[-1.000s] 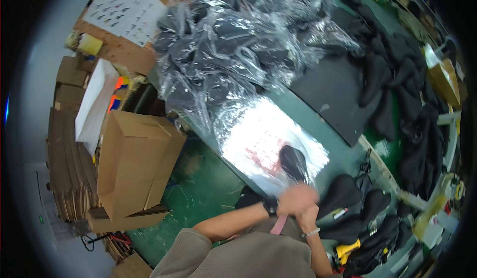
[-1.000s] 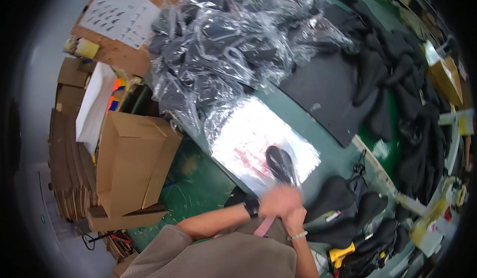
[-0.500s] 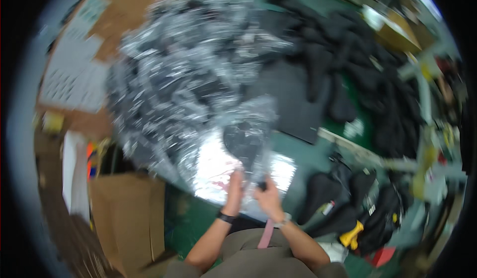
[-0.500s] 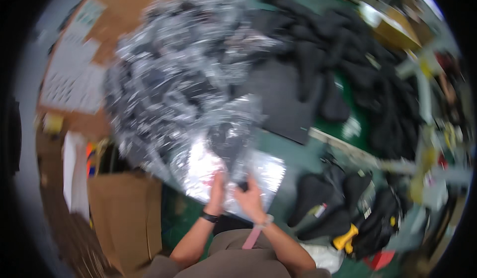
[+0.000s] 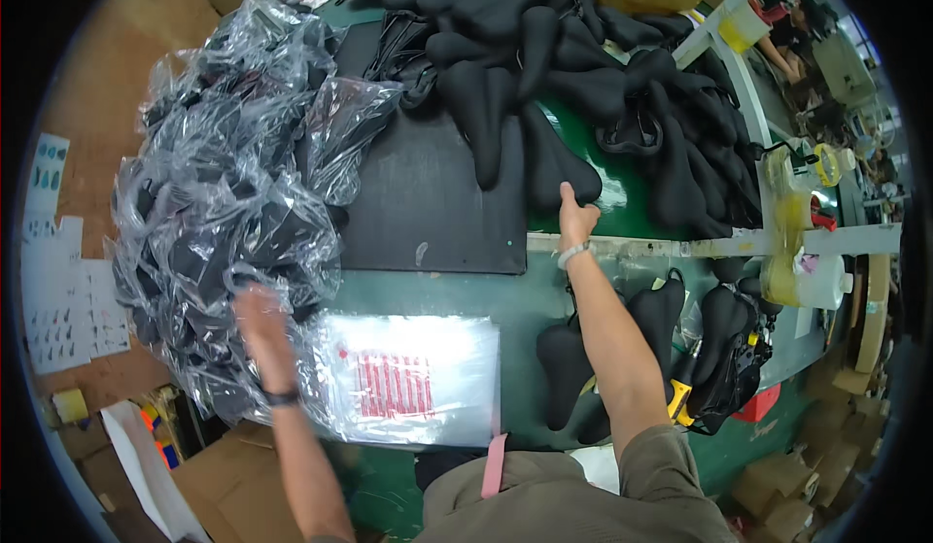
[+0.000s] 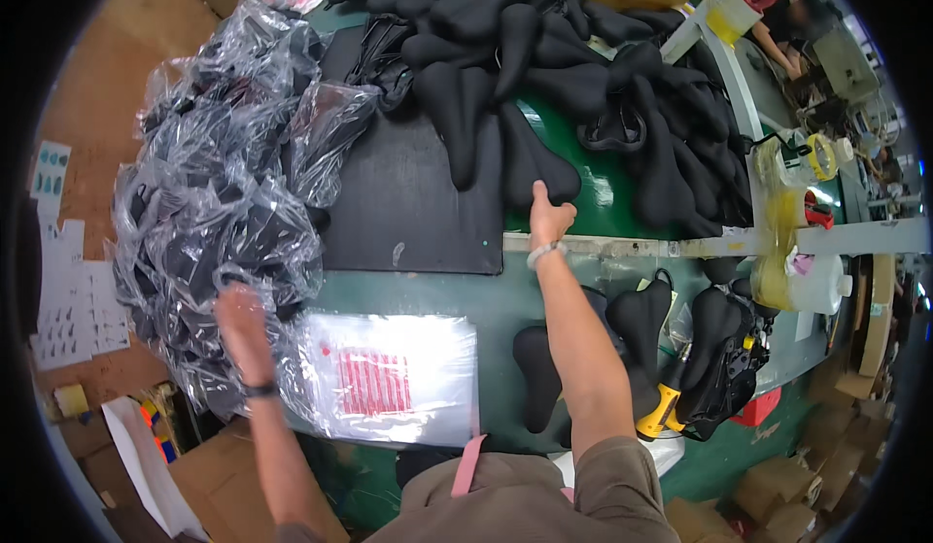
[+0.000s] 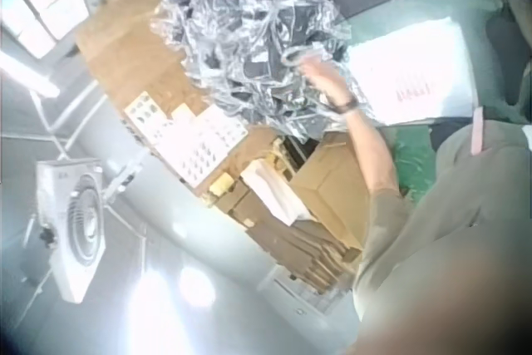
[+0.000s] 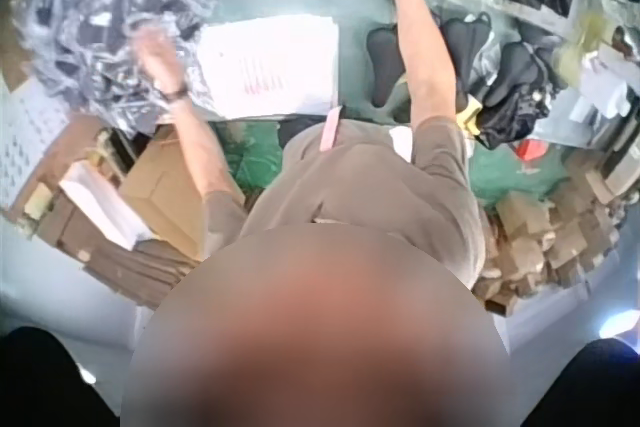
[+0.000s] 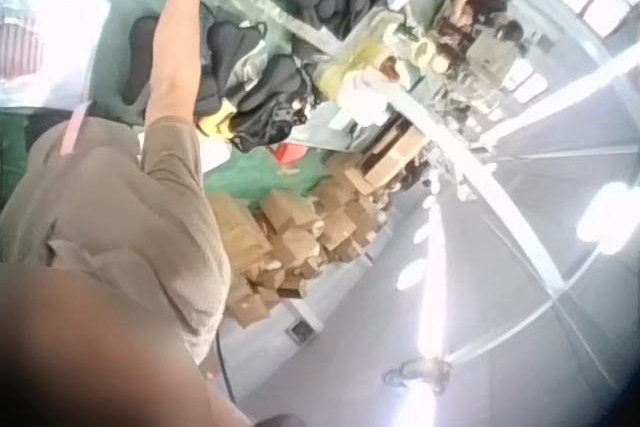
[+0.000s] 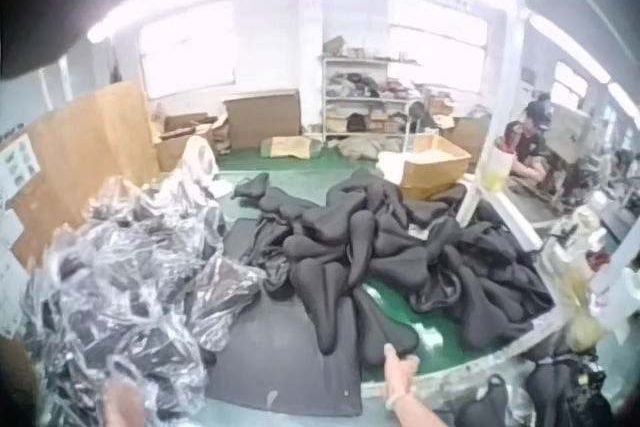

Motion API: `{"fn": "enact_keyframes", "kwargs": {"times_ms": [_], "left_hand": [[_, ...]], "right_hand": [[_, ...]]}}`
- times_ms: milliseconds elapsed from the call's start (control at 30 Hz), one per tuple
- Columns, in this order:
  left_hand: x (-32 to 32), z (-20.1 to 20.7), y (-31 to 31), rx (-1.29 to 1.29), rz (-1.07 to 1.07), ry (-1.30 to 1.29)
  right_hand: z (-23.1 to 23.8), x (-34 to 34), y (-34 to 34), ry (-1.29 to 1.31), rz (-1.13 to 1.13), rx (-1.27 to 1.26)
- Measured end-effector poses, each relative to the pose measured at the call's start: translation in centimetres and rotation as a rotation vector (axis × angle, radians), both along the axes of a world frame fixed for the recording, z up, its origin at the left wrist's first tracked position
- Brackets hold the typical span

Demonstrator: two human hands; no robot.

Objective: The recorder is picking up bicycle seats from a pile and placing them into individual plastic bags at a manufacturing workbench.

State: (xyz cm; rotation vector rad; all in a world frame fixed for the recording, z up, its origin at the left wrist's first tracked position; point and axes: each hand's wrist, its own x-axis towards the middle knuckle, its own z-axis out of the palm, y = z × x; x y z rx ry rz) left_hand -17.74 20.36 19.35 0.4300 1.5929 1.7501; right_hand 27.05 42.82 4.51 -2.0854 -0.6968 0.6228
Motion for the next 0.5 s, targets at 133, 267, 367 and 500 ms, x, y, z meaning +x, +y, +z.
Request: {"fn": "enact_keyframes", "kwargs": {"times_ms": [133, 267, 367, 500], "left_hand": [[14.0, -10.6, -7.9, -0.616, -0.569, 0.234], [22.2, -13.0, -12.2, -0.446, -0.891, 0.922], [24.4, -13.0, -13.8, -0.565, -0.899, 0.911], [24.4, -16.0, -16.3, -0.566, -0.958, 1.037]], "right_hand": [[-2.2, 2.3, 1.6, 0.818, -0.086, 0.0], [2.0, 0.9, -2.9, 0.689, 0.095, 0.073], [6.6, 2.0, -9.8, 0.399, 0.392, 0.16], [11.7, 5.7, -12.5, 0.707, 0.797, -0.101]]}}
